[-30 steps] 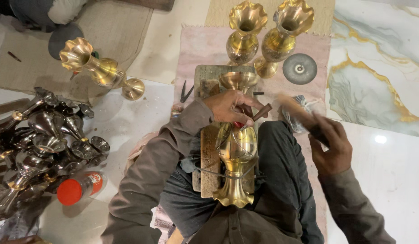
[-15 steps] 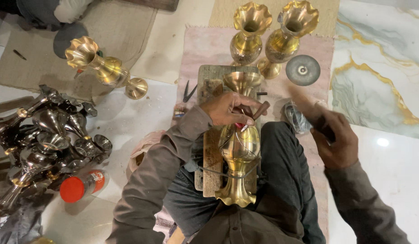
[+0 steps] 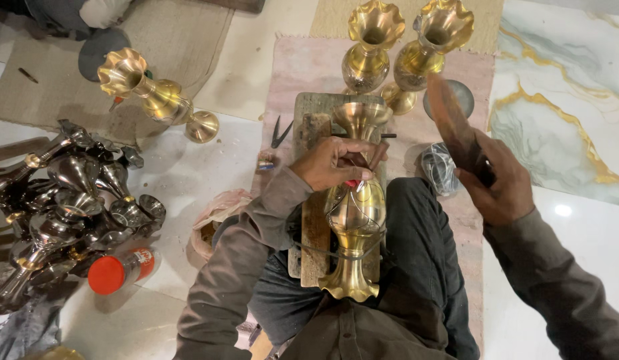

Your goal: The person sits on the floor and hammers a brass vase held on a sandbag, using a wooden mallet and a small punch to chase and shape the vase's surface, rotating the vase between strikes. Finished brass vases and a pile of dark metal parts sit nearby on the floor.

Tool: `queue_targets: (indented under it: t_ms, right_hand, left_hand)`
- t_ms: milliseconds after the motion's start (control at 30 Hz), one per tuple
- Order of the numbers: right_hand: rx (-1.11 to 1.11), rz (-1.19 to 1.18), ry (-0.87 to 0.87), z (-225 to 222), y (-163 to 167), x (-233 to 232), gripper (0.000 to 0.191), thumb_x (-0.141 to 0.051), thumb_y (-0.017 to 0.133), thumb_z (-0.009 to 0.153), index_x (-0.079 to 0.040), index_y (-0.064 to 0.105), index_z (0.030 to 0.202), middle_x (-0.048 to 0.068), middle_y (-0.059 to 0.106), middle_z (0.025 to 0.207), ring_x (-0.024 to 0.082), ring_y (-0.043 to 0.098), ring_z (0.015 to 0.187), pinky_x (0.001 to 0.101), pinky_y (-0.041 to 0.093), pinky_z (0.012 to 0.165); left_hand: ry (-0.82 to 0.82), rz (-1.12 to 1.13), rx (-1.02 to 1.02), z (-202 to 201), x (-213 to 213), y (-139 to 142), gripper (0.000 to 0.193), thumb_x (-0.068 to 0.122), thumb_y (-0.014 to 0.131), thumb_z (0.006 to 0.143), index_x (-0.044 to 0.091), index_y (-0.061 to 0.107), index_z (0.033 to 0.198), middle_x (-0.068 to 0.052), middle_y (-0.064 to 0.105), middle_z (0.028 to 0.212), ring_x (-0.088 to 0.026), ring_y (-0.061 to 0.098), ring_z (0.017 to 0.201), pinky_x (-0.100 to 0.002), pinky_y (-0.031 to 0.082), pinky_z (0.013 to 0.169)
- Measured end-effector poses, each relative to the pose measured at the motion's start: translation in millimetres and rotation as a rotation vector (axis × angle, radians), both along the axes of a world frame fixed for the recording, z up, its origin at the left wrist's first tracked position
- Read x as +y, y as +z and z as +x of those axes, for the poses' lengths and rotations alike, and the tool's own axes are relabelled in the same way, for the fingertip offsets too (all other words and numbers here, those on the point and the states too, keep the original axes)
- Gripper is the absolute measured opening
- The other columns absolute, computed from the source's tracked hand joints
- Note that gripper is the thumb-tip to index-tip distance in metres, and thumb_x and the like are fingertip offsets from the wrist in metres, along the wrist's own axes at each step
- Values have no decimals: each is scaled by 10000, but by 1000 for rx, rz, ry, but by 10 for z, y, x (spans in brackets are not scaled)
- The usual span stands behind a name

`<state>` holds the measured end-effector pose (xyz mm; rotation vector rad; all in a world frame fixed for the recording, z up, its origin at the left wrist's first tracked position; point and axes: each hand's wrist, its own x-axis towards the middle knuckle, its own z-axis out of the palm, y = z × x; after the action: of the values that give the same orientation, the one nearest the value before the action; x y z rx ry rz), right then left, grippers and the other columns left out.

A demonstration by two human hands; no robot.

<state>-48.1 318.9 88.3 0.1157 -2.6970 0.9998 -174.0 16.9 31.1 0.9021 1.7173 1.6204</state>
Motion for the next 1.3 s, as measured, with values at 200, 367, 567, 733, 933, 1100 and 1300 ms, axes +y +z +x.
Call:
queue_targets:
  t_ms: [200,367,567,733,933,1100,1300]
  right_hand:
    - [23,79,101,-156,150,-1,598,-25,738,865,-79,558,1434,188,628,1179,385,641,1033,454,532,869]
    - [20,150,274,-247,217,15,642,40,647,830,-109,597,1453,175,654,1234,388,659,1083,449,549,894]
    - [45,283,285,-366,278,9,660,6,687,802,-96,579,1445,181,656,1183,405,639,1004,483,526,865]
    - [3,270,281,-503,329,8,662,-26,700,843,-92,545,1484,200,637,1140,378,644,906,478,536,772]
    - [-74,297,390,-653,388,-19,659,-10,655,864,-126,548,1504,202,661,1204,364,692,961,450,611,821]
    - [116,622,502,-751,503,-60,639,-35,684,826,-179,597,1443,160,668,1211,387,680,1048,508,570,869]
    - [47,799,464,-800,619,-157,675,-33,672,840,-265,557,1463,88,659,1250,323,649,1093,506,531,916]
  left_hand:
    - [82,-2,10,87,-63,-68,547,197,796,908,33,632,1402,-87,750,1116,-129,721,953,-300,612,873]
    - [120,41,-14,137,-68,-105,533,188,795,919,-1,617,1384,-100,755,1140,-140,720,1008,-316,602,916]
    - [214,1,-26,257,-123,-72,534,192,787,933,-25,617,1390,-102,761,1082,-133,714,935,-304,610,866]
    - [309,54,-81,397,-120,-85,593,218,783,914,-10,595,1429,-98,756,1067,-122,703,902,-300,608,843]
    - [477,1,-22,513,-111,-159,600,211,815,887,-43,606,1389,-127,763,1023,-145,721,884,-306,617,825]
    - [642,10,-7,642,-65,-172,578,152,831,869,-99,607,1339,-156,768,1029,-170,742,910,-293,631,812]
    - [727,-14,35,781,-34,-16,503,103,794,884,-78,626,1322,-142,781,1027,-166,773,882,-269,656,768]
